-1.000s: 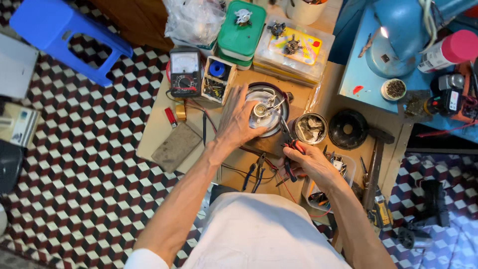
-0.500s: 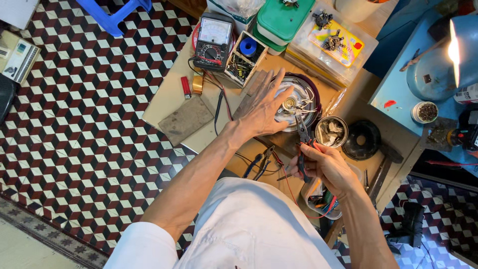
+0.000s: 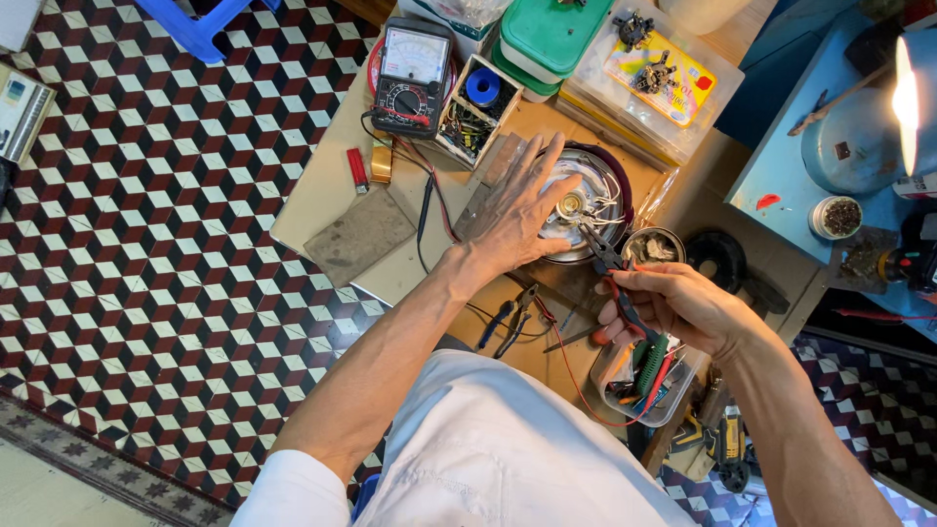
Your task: The person uses pliers to manipulate and adjust wires on a circular metal component, likely part of an electric motor or fan. They repeatedly grip, bend, and reposition the wires while holding the component steady with their other hand.
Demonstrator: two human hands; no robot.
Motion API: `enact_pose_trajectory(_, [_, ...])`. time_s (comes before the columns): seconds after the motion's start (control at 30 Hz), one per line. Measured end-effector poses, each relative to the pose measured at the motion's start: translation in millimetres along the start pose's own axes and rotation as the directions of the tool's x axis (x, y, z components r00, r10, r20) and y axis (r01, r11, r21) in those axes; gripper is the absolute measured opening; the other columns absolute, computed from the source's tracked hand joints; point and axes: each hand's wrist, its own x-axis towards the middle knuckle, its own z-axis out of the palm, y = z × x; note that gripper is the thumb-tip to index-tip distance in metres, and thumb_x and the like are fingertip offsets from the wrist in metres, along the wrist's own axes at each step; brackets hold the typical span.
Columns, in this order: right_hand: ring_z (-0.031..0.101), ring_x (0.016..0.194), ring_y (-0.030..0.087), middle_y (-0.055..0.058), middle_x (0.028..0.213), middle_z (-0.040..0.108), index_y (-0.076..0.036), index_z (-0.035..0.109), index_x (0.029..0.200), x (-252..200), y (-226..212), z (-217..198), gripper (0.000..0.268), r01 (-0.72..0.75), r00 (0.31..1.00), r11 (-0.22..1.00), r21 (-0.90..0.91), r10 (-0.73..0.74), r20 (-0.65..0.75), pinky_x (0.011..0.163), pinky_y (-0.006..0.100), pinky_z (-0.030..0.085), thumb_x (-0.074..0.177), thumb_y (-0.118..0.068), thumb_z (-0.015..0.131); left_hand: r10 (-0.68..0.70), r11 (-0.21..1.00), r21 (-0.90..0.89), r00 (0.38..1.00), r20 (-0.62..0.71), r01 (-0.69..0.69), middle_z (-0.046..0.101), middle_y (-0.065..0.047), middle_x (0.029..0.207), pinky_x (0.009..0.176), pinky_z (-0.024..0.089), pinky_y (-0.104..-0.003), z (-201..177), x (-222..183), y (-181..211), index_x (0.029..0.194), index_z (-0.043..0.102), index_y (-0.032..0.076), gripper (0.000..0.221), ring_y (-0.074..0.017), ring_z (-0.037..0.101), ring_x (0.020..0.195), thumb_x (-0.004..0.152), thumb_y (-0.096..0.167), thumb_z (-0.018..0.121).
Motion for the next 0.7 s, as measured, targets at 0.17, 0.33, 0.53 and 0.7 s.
enact_pose_trajectory(0.17, [0.077,0.075,0.033,0.026,0.087,0.075,0.007,0.065,0.105,0,-12,0,0.029,-0.064,0.998,0.998,0.021,0.063,0.014,0.066,0.038,0.062,0.099,-0.019,0.054,0.009,1.000,-0.018,1.000,-0.030,-0.010,0.013,-0.014,0.168,0.128,0.021,-0.053,1,-1,3,0.147,0.051,0.018,0.091,-0.0382,0.013,0.155,0.070,0.042,0.093])
enact_pose_trajectory(0.33, [0.077,0.070,0.032,0.029,0.084,0.077,0.007,0.065,0.101,0,-21,-8,0.031,-0.112,0.989,0.993,-0.049,0.116,0.093,0.060,0.035,0.059,0.098,-0.020,0.052,-0.022,0.999,-0.040,1.000,0.000,0.022,0.011,-0.012,0.169,0.128,0.023,-0.051,3,-5,5,0.147,0.051,0.021,0.089,-0.0369,0.012,0.157,0.071,0.040,0.093])
enact_pose_trajectory(0.53, [0.071,0.064,0.024,0.021,0.079,0.072,0.008,0.064,0.102,4,-22,-10,0.029,-0.138,0.988,0.990,-0.030,0.140,0.071,0.061,0.033,0.059,0.102,-0.019,0.053,-0.012,0.999,-0.044,1.000,-0.021,0.011,0.011,-0.012,0.169,0.128,0.022,-0.052,1,-6,5,0.147,0.053,0.020,0.090,-0.0368,0.012,0.156,0.069,0.039,0.094])
enact_pose_trajectory(0.7, [0.062,0.049,0.019,0.012,0.067,0.067,0.002,0.064,0.097,-2,-5,4,0.031,-0.071,0.994,0.996,0.062,0.066,0.085,0.043,0.032,0.049,0.101,-0.026,0.053,0.007,0.998,-0.055,1.000,-0.030,-0.009,0.011,-0.012,0.170,0.129,0.023,-0.050,0,-6,5,0.147,0.053,0.019,0.091,-0.0373,0.013,0.157,0.069,0.036,0.095])
